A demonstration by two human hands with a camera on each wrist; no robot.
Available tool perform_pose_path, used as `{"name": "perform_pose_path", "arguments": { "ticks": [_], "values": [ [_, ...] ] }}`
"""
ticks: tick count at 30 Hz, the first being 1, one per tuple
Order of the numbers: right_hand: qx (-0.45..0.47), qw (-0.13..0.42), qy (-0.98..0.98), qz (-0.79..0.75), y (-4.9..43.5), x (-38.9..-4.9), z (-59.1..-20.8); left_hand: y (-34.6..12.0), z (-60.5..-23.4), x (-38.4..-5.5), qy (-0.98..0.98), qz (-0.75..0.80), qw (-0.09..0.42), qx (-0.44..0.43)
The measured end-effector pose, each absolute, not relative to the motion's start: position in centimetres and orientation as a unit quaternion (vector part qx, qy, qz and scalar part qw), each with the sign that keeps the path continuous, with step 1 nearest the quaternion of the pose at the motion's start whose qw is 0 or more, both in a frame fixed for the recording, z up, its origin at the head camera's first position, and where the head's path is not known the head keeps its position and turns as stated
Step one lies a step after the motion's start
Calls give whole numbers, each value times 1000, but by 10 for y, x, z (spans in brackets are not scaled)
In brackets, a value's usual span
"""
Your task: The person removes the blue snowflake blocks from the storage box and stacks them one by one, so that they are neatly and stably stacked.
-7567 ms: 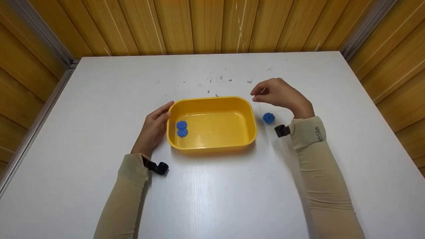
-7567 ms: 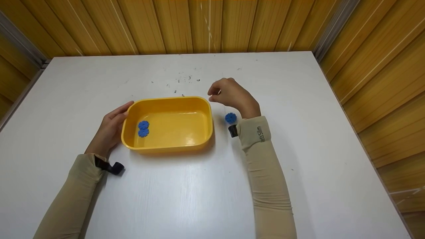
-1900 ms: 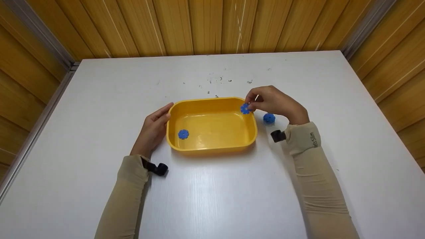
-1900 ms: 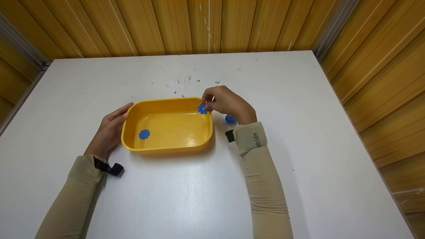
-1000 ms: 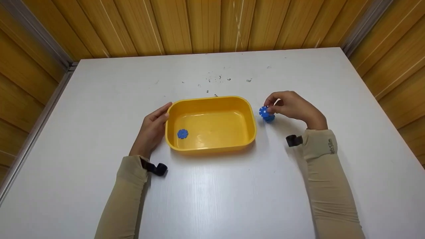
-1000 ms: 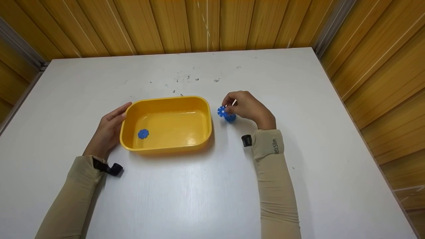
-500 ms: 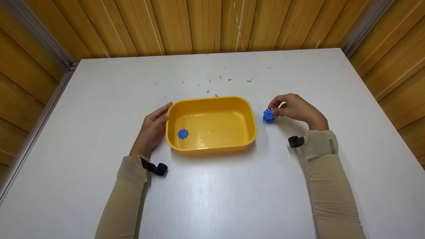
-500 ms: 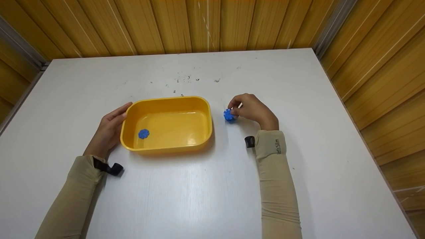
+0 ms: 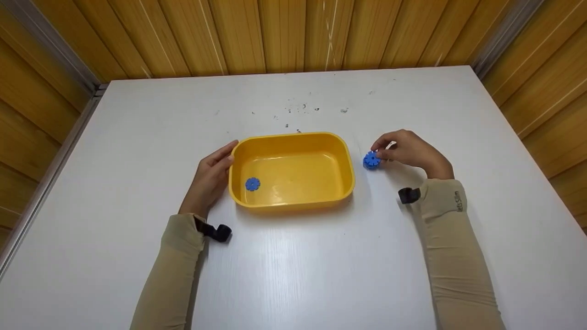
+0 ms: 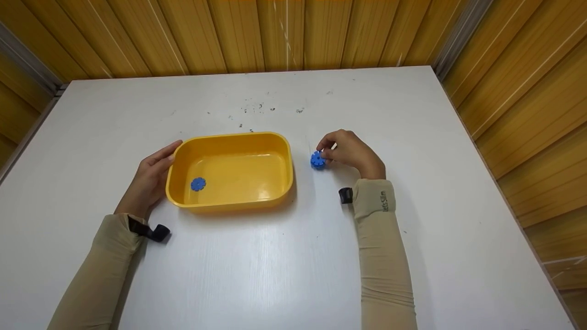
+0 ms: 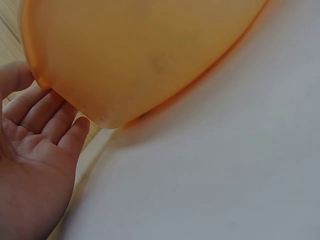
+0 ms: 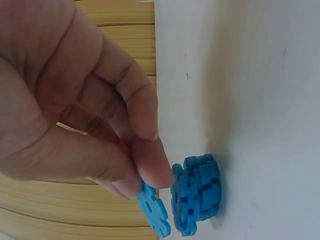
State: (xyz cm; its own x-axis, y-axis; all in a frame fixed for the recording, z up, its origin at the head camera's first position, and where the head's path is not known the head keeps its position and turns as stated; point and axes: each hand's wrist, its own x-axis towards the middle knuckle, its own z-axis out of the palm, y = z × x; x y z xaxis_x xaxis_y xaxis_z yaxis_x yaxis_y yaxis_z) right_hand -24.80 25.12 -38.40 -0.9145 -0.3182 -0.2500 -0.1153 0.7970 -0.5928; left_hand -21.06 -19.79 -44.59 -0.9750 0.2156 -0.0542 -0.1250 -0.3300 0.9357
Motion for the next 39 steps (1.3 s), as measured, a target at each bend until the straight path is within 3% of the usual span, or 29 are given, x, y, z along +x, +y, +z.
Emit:
{"name": "perform_pose_path", "arguments": {
  "ticks": [39],
  "values": [
    [-94, 174, 934, -299, 246, -245, -374, -196, -448, -213, 604, 791, 96, 37]
  ]
}}
